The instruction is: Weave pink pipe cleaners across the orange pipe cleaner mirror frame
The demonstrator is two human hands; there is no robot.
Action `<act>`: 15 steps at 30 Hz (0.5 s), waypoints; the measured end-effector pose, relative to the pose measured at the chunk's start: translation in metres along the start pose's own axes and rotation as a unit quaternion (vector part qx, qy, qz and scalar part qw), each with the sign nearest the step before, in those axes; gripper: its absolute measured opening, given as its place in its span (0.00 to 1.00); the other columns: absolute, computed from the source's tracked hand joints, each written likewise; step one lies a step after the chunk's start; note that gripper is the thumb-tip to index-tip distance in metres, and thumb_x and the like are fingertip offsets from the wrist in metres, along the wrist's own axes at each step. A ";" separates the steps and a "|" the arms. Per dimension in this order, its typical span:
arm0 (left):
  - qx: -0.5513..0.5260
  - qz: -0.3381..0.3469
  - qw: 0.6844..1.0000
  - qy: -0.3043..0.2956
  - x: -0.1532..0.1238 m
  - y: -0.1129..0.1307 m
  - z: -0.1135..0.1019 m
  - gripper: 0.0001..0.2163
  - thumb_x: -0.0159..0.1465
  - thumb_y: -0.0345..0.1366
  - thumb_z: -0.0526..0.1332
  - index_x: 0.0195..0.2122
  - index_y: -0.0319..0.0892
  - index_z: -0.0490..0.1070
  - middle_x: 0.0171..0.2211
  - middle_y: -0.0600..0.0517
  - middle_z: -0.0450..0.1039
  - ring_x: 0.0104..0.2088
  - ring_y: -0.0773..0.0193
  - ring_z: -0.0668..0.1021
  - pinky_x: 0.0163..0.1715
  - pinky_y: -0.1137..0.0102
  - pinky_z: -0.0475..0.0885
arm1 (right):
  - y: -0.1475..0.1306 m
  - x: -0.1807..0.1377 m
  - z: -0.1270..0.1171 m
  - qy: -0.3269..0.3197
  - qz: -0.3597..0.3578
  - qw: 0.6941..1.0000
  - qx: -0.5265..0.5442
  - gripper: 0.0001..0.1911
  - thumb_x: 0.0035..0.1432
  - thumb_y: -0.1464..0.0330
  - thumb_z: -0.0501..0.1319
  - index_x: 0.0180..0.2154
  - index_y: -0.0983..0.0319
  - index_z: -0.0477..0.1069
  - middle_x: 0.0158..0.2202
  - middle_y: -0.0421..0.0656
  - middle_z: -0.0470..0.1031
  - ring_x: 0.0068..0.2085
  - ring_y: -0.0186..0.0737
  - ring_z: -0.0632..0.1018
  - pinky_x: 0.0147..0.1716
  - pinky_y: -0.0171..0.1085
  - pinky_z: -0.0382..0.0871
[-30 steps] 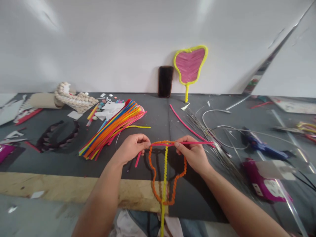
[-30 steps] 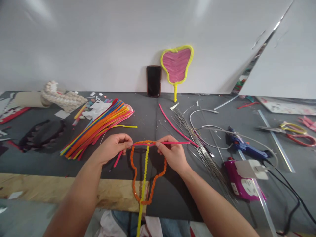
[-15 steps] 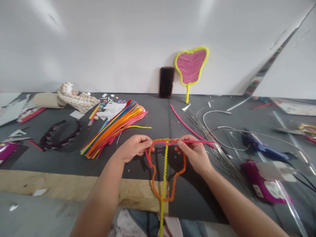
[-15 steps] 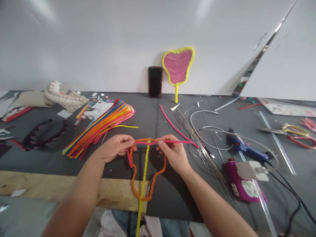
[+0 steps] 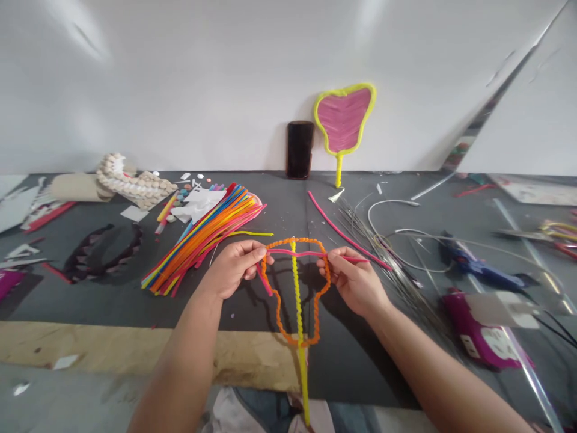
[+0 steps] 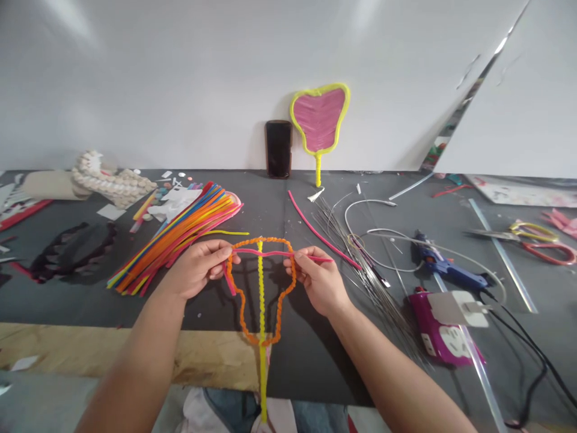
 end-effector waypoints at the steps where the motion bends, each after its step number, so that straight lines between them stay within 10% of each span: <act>1: 0.009 0.003 1.000 -0.004 0.000 0.000 0.000 0.11 0.57 0.41 0.63 0.28 0.38 0.70 0.28 0.51 0.74 0.17 0.77 0.61 0.17 0.77 0.54 | 0.000 0.001 0.000 0.000 -0.001 1.000 -0.002 0.14 0.42 0.65 0.72 0.26 0.62 0.69 0.23 0.39 0.75 0.26 0.33 0.77 0.26 0.30 0.71; 15: -0.101 -0.050 0.993 -0.021 0.001 -0.007 0.006 0.11 0.57 0.40 0.64 0.37 0.40 0.69 0.28 0.52 0.74 0.29 0.63 0.79 0.27 0.70 0.74 | -0.009 0.004 -0.004 0.000 -0.044 0.999 -0.008 0.13 0.44 0.64 0.71 0.25 0.61 0.68 0.24 0.37 0.75 0.26 0.32 0.76 0.30 0.32 0.72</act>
Point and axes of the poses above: each hand's wrist, its own x-axis towards the middle knuckle, its own z-axis out of the palm, y = z × x, the point moved 3 cm from there along x, towards the middle knuckle
